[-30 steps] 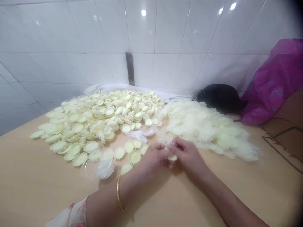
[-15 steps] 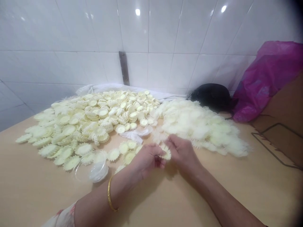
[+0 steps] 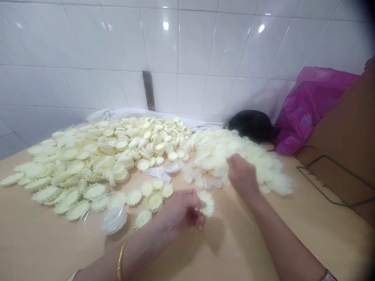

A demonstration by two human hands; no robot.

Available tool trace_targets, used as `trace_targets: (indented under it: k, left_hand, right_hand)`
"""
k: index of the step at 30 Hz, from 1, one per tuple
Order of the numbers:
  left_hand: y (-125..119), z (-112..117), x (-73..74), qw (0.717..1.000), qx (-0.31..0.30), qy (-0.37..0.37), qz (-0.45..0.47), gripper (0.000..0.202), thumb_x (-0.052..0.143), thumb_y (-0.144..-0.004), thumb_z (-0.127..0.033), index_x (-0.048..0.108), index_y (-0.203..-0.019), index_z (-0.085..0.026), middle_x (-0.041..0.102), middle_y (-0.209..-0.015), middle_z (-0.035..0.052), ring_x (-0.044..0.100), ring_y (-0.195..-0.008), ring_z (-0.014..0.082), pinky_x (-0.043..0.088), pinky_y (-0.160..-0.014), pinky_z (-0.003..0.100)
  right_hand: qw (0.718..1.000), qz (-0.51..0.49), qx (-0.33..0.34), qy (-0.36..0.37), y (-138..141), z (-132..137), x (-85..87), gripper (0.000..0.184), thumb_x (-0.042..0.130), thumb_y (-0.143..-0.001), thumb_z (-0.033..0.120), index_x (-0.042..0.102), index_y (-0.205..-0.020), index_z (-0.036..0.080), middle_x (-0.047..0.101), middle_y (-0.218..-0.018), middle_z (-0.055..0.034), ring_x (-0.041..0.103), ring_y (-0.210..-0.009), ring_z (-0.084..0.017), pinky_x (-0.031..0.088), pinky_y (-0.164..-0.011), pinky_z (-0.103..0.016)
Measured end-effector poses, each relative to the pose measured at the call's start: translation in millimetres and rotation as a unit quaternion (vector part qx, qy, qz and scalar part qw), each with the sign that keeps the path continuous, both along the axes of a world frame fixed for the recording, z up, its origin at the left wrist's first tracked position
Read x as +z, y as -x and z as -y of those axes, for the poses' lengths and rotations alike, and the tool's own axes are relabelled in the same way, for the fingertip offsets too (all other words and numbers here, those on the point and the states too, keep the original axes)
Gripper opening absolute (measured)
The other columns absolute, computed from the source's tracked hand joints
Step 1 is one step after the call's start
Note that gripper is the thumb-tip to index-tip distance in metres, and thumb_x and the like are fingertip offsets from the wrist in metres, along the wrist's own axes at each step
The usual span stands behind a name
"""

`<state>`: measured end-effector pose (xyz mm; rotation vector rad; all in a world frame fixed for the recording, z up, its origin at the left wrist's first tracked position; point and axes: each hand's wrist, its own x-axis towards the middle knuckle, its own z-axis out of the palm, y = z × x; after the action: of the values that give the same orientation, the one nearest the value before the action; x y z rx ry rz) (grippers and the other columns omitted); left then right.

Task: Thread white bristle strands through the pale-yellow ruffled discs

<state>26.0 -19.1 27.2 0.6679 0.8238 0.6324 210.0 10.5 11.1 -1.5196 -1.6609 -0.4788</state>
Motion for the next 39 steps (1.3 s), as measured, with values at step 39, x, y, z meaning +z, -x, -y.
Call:
trace_targets:
  k: [39]
  left_hand:
    - [7.9, -12.8, -28.9, 0.968, 0.132, -0.17, -0.13, 0.047, 0.06, -0.063, -0.061, 0.054, -0.067, -0.014, 0.043, -0.053, -0.0039, 0.037, -0.039, 0.0051, 0.03, -0.039, 0.021]
  right_hand:
    - [0.855, -0.277, 0.317, 0.301, 44.4, 33.8, 11.2, 0.02, 0.058, -0.077, 0.037, 0.064, -0.089, 0.022, 0.067, -0.09, -0.0018, 0.06, -0.087, -0.02, 0.043, -0.08, -0.032]
